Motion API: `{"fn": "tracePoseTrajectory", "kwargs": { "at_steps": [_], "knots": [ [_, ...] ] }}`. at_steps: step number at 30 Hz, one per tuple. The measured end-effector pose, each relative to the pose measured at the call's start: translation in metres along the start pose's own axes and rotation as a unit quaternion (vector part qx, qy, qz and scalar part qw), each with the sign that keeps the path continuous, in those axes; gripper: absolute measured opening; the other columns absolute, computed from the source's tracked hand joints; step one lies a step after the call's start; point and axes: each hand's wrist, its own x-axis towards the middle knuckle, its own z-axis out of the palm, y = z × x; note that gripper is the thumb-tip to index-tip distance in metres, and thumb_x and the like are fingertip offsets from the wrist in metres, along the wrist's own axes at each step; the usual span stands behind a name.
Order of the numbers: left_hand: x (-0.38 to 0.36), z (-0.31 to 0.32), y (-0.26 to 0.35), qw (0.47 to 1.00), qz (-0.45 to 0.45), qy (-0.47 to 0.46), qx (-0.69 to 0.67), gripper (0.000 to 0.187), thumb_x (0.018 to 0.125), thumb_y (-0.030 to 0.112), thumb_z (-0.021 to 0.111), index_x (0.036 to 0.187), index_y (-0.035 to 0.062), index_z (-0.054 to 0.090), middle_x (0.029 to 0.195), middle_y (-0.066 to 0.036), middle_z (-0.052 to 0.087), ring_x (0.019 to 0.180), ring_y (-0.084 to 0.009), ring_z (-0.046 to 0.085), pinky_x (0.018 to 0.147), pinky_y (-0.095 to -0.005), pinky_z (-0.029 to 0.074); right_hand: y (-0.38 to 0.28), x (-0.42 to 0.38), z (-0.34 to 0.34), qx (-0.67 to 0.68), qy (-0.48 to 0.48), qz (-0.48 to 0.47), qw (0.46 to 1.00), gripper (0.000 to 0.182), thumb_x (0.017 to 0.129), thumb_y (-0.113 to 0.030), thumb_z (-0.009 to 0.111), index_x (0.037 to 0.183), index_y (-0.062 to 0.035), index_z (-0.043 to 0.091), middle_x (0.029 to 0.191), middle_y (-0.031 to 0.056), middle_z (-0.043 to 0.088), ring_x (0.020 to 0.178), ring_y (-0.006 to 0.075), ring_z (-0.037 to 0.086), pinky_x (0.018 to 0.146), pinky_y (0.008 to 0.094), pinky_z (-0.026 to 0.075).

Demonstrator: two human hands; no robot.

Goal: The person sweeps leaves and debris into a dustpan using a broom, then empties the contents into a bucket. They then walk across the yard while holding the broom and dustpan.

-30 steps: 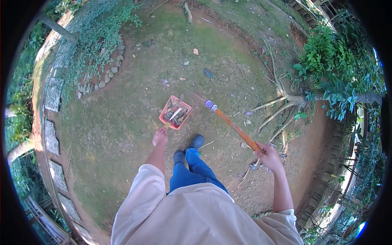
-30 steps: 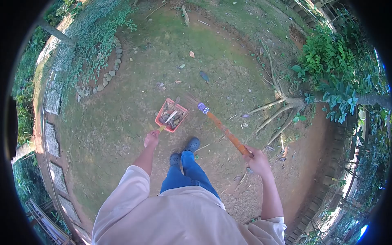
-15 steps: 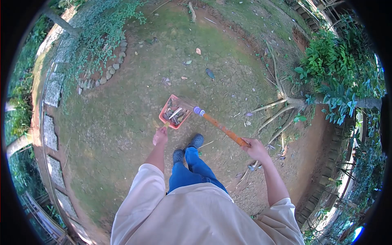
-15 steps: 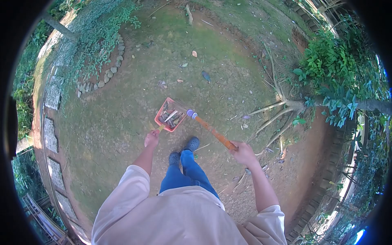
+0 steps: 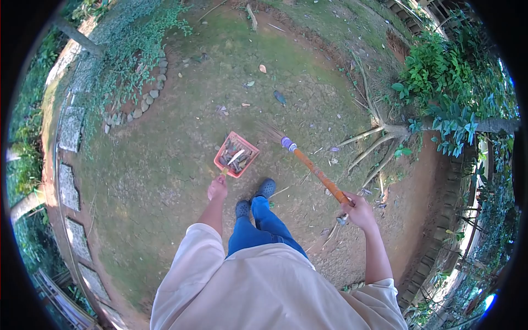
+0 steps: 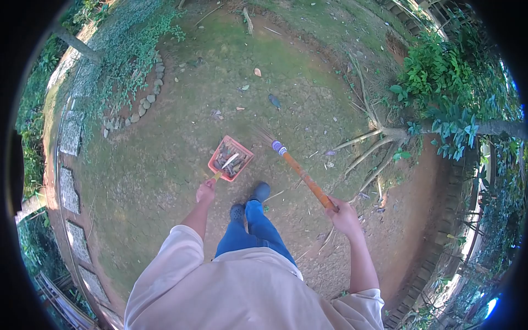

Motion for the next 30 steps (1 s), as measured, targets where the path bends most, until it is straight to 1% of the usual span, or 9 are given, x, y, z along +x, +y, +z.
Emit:
{"fn": "tracePoseTrajectory", "kwargs": {
  "at_steps": [5,8,11,14,17,21,23,25,30],
  "knots": [
    [0.002,0.004,-0.007,1.000,0.004,-0.008,0.019,0.027,0.091,0.035,0.059,0.116,0.0291,0.068,0.106,-0.010,0.071,0.100,-0.0317,0.068,0.085,-0.0438,0.054,0.019,0.008,0.021,-0.006,0.007,-0.014,1.000,0.052,0.083,-0.023,0.069,0.131,-0.0076,0.060,0.108,0.0236,0.069,0.102,0.0351,0.067,0.090,0.0401,0.050],
    [-0.005,0.005,-0.008,1.000,0.013,-0.008,0.022,0.027,0.091,0.035,0.060,0.115,0.0285,0.068,0.105,-0.011,0.071,0.099,-0.0320,0.068,0.085,-0.0444,0.054,0.024,0.014,0.042,0.007,-0.022,-0.018,1.000,0.051,0.082,-0.023,0.070,0.129,-0.0069,0.061,0.108,0.0233,0.069,0.103,0.0353,0.067,0.090,0.0401,0.050],
    [-0.006,0.009,-0.013,1.000,0.015,-0.011,0.012,0.026,0.090,0.034,0.059,0.114,0.0283,0.069,0.105,-0.011,0.071,0.099,-0.0319,0.068,0.085,-0.0444,0.055,0.016,-0.003,0.041,-0.048,-0.041,-0.052,0.997,0.049,0.081,-0.022,0.071,0.127,-0.0060,0.063,0.109,0.0226,0.069,0.103,0.0343,0.067,0.090,0.0392,0.050],
    [-0.008,0.010,-0.019,1.000,0.019,-0.008,-0.003,0.026,0.090,0.033,0.059,0.113,0.0284,0.070,0.105,-0.011,0.071,0.098,-0.0316,0.069,0.084,-0.0443,0.055,0.027,-0.021,0.033,0.021,-0.048,-0.009,0.999,0.047,0.081,-0.021,0.071,0.125,-0.0056,0.064,0.110,0.0216,0.069,0.102,0.0328,0.068,0.090,0.0380,0.050],
    [-0.012,0.008,-0.028,1.000,0.016,-0.002,-0.014,0.025,0.090,0.032,0.059,0.113,0.0282,0.070,0.104,-0.010,0.071,0.098,-0.0313,0.069,0.084,-0.0440,0.055,0.021,-0.041,0.028,0.062,-0.053,-0.036,0.996,0.048,0.082,-0.020,0.070,0.126,-0.0048,0.063,0.110,0.0211,0.070,0.102,0.0316,0.068,0.089,0.0367,0.051],
    [-0.031,-0.009,-0.037,1.000,0.007,0.011,-0.021,0.025,0.091,0.033,0.058,0.113,0.0275,0.070,0.104,-0.010,0.071,0.098,-0.0315,0.069,0.084,-0.0435,0.054,0.011,-0.043,0.030,0.069,-0.042,-0.030,0.996,0.048,0.083,-0.018,0.068,0.128,-0.0031,0.061,0.107,0.0223,0.070,0.099,0.0310,0.069,0.087,0.0363,0.051],
    [-0.036,-0.012,-0.052,0.999,0.009,0.020,-0.032,0.026,0.092,0.035,0.057,0.113,0.0270,0.070,0.104,-0.010,0.071,0.098,-0.0318,0.069,0.084,-0.0434,0.054,0.004,-0.038,0.033,0.078,-0.044,-0.035,0.995,0.049,0.083,-0.018,0.068,0.129,-0.0024,0.060,0.105,0.0231,0.070,0.097,0.0307,0.070,0.086,0.0361,0.051],
    [-0.036,-0.015,-0.072,0.998,0.015,0.031,-0.050,0.027,0.092,0.036,0.056,0.114,0.0268,0.070,0.104,-0.011,0.071,0.098,-0.0323,0.068,0.084,-0.0436,0.054,-0.003,-0.031,0.037,0.057,-0.042,-0.043,0.997,0.049,0.083,-0.018,0.068,0.129,-0.0026,0.060,0.103,0.0236,0.070,0.096,0.0303,0.070,0.086,0.0361,0.051],
    [-0.047,-0.035,-0.111,0.996,-0.025,0.037,-0.071,0.030,0.091,0.037,0.058,0.116,0.0255,0.070,0.105,-0.014,0.071,0.101,-0.0334,0.067,0.087,-0.0448,0.053,-0.020,-0.020,0.051,0.033,-0.027,-0.059,0.997,0.050,0.082,-0.019,0.068,0.129,-0.0033,0.061,0.101,0.0232,0.071,0.095,0.0306,0.071,0.085,0.0367,0.052]
  ]
}}
